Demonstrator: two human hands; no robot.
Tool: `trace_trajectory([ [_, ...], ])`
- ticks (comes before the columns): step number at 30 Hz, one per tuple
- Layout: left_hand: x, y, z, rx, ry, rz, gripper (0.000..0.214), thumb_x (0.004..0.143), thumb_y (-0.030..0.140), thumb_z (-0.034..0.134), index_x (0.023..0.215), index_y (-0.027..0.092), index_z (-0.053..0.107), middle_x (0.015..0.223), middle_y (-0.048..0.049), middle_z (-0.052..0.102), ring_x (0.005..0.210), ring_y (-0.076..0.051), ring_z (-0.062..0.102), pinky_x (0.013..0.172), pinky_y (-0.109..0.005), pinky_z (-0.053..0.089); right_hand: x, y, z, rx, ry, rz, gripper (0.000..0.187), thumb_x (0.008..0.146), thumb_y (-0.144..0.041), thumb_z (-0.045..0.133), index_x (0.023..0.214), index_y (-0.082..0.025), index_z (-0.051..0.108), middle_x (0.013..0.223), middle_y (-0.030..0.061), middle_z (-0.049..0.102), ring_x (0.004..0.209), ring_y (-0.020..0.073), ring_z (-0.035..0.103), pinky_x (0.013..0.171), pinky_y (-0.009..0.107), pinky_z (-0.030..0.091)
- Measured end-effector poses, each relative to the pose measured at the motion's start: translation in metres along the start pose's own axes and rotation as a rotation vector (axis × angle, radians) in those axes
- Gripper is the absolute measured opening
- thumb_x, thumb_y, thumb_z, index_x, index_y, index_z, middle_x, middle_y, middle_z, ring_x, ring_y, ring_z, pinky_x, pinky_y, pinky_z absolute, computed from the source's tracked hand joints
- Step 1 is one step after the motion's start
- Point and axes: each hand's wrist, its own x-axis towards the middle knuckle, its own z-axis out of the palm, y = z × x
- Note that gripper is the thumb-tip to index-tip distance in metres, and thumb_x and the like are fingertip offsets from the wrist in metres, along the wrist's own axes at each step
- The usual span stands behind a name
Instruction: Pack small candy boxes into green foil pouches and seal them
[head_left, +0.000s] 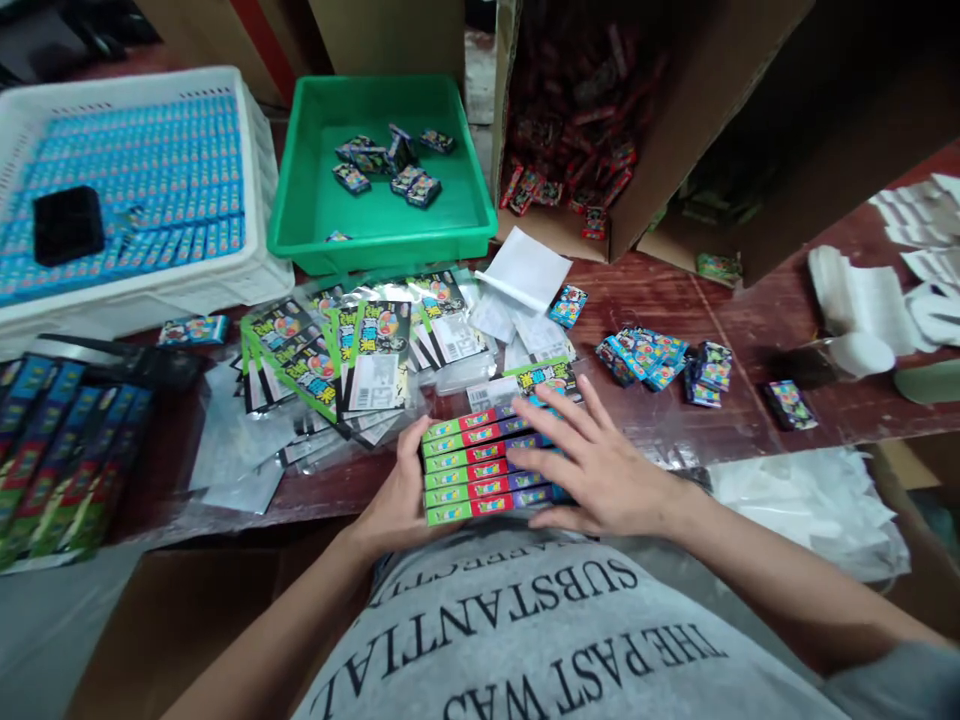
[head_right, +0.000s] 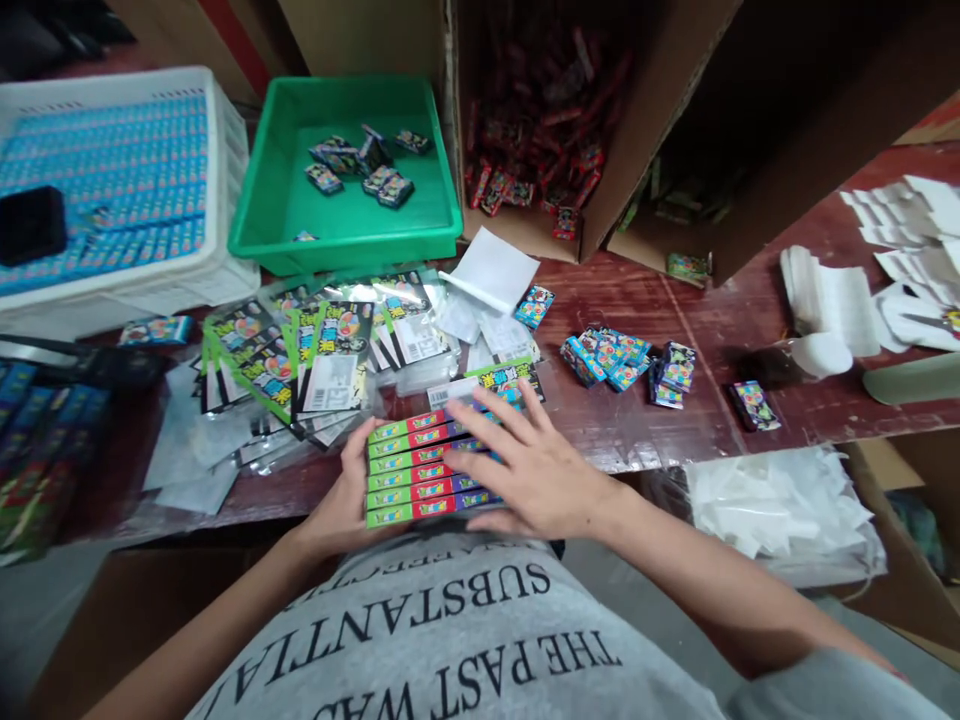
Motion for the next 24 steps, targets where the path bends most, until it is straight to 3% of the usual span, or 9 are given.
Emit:
trace_trajectory([
  [2,0.0,-0.001,0.0,0.011,-0.002,-0.001,0.133,0.071,0.039,0.086,0.159,0.033,-0.013,0.16,-0.0198,0.025,0.14,-0.045,0.044,0.114,-0.065,0.039,-0.002,0.001,0.008,-0.048,0.02,-0.082,0.044,0.098,-0.051,0.059,0.138,-0.031,0.058,0.168,0.0007,0.033,0.158,0.0321,0.02,0.126,0.069,-0.004],
  [4,0.0,-0.002,0.0,0.025,0.0,0.005,0.132,0.071,0.038,0.087,0.159,0.032,-0.011,0.159,-0.0211,0.024,0.14,-0.043,0.045,0.112,-0.064,0.041,-0.007,0.004,0.022,-0.047,0.059,-0.096,0.034,0.1,-0.043,0.059,0.131,-0.031,0.062,0.164,-0.0011,0.041,0.156,0.0286,0.026,0.127,0.068,0.0],
  [8,0.001,-0.001,0.0,0.065,0.031,0.046,0.133,0.07,0.039,0.088,0.16,0.029,-0.009,0.158,-0.0222,0.026,0.139,-0.042,0.045,0.113,-0.062,0.041,-0.015,0.005,0.042,0.0,0.201,-0.083,0.035,0.098,-0.036,0.063,0.132,-0.027,0.061,0.155,0.0041,0.054,0.152,0.0258,0.035,0.127,0.065,0.012],
  [11,0.003,0.001,0.002,0.083,0.059,0.082,0.133,0.07,0.038,0.088,0.161,0.026,-0.009,0.156,-0.0228,0.03,0.137,-0.04,0.048,0.114,-0.061,0.041,-0.015,-0.001,0.046,0.0,0.233,-0.034,0.037,0.097,-0.037,0.065,0.131,-0.023,0.061,0.158,0.0096,0.05,0.152,0.0281,0.034,0.126,0.065,0.017],
  [13,0.004,0.003,0.003,0.101,0.068,0.103,0.132,0.07,0.038,0.088,0.161,0.026,-0.008,0.156,-0.0227,0.031,0.136,-0.04,0.048,0.114,-0.061,0.041,-0.015,-0.006,0.045,-0.002,0.211,-0.001,0.035,0.097,-0.038,0.063,0.129,-0.022,0.062,0.158,0.011,0.049,0.152,0.0297,0.036,0.126,0.067,0.016],
  [17,0.005,0.003,0.001,0.154,0.096,0.156,0.132,0.07,0.039,0.088,0.161,0.025,-0.005,0.16,-0.0234,0.023,0.141,-0.042,0.043,0.115,-0.063,0.038,-0.012,-0.01,0.042,-0.019,0.209,-0.013,0.033,0.101,-0.034,0.055,0.133,-0.025,0.059,0.147,0.0063,0.061,0.141,0.0253,0.05,0.128,0.065,0.004],
  [19,0.004,0.002,0.0,0.171,0.103,0.147,0.132,0.07,0.04,0.088,0.161,0.024,-0.006,0.161,-0.0243,0.021,0.144,-0.043,0.039,0.117,-0.063,0.036,-0.006,-0.01,0.038,-0.034,0.204,-0.008,0.049,0.099,-0.044,0.059,0.143,-0.024,0.052,0.151,0.0091,0.057,0.146,0.0292,0.044,0.127,0.066,0.007],
  [22,-0.003,0.004,0.003,0.169,0.105,0.109,0.135,0.069,0.045,0.088,0.161,0.024,-0.008,0.16,-0.0239,0.025,0.145,-0.043,0.039,0.117,-0.063,0.035,0.007,-0.009,0.035,-0.06,0.183,0.03,0.104,0.083,-0.066,0.069,0.161,-0.013,0.026,0.164,0.0214,0.036,0.153,0.0429,0.028,0.122,0.07,0.023],
  [24,-0.006,0.003,0.009,0.158,0.118,0.116,0.144,0.062,0.051,0.091,0.161,0.024,-0.011,0.159,-0.0243,0.028,0.144,-0.044,0.041,0.117,-0.062,0.036,0.016,-0.004,0.04,-0.076,0.175,0.012,0.115,0.079,-0.068,0.07,0.164,-0.014,0.015,0.161,0.0242,0.038,0.145,0.0478,0.039,0.114,0.071,0.035],
])
